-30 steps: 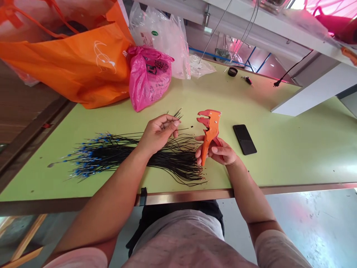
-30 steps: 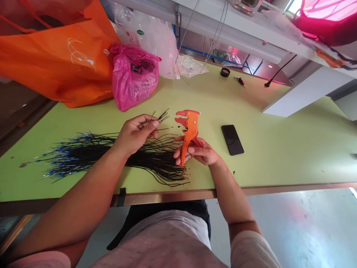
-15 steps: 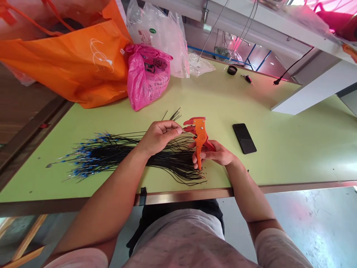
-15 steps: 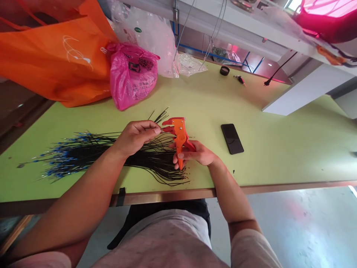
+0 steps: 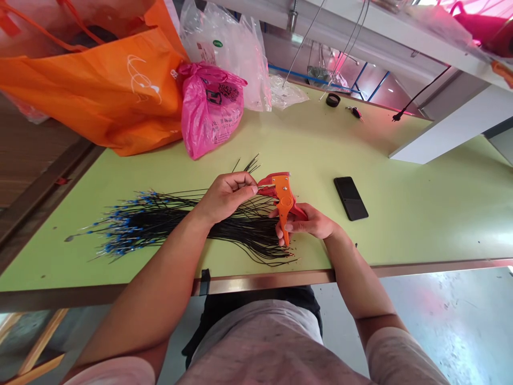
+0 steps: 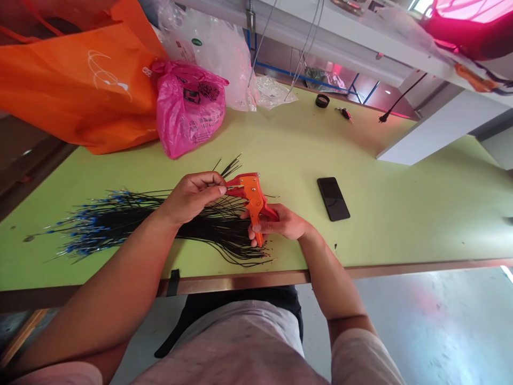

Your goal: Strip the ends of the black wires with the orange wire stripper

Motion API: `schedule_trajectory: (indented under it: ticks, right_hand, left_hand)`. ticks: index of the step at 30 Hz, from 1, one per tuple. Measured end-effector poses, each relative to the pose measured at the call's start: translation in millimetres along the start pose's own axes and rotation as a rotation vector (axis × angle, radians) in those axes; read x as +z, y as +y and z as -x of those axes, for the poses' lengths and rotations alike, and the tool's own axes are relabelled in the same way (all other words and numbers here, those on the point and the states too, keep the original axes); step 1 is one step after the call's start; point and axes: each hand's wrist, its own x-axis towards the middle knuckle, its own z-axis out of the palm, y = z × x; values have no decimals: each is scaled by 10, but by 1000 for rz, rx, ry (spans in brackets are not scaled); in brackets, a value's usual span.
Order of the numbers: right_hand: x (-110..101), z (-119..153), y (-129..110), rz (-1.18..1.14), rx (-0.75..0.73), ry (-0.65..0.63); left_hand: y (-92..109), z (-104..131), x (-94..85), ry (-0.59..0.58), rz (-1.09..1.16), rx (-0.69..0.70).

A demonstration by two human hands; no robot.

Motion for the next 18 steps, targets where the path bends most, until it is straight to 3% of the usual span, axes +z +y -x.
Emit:
schedule_trajectory:
  ticks: [7, 18]
  right_hand:
    - [49, -30, 35, 25, -9, 20]
    - [130, -64, 46, 76, -28, 109]
  left_hand:
    - [11, -8, -13, -30, 17, 26]
    - [95, 18, 22, 44, -92, 127]
